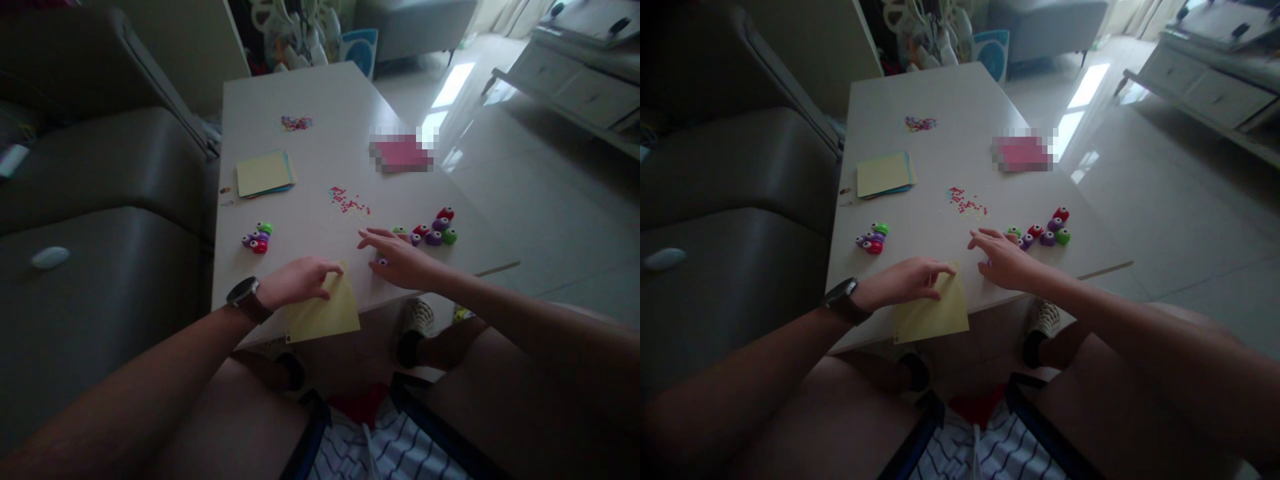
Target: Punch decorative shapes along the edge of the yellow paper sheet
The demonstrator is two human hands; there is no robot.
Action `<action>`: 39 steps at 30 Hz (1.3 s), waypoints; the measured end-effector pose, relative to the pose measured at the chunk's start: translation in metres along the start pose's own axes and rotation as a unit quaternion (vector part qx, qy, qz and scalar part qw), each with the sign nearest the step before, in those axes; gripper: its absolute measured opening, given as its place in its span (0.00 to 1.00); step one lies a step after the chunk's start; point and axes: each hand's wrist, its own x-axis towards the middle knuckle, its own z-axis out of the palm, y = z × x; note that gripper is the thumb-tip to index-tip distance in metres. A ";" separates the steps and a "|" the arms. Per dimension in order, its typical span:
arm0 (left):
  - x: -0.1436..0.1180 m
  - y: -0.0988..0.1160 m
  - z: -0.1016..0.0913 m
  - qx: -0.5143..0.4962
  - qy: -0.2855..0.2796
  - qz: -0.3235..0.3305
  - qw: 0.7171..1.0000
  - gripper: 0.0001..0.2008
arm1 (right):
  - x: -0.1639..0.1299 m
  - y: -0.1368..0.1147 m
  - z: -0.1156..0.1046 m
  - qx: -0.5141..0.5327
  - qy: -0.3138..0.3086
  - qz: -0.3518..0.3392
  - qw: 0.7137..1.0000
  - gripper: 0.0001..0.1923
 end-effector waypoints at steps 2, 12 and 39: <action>0.000 0.000 0.000 -0.001 0.000 0.002 1.000 0.27 | 0.000 0.001 0.000 -0.002 0.004 -0.004 1.000 0.20; 0.001 -0.002 0.000 -0.014 0.054 0.015 0.998 0.22 | 0.000 -0.006 -0.003 -0.039 -0.017 -0.024 0.999 0.07; 0.043 -0.033 -0.014 0.184 0.200 -0.197 0.942 0.36 | -0.010 -0.031 -0.013 -0.107 -0.039 -0.134 0.984 0.02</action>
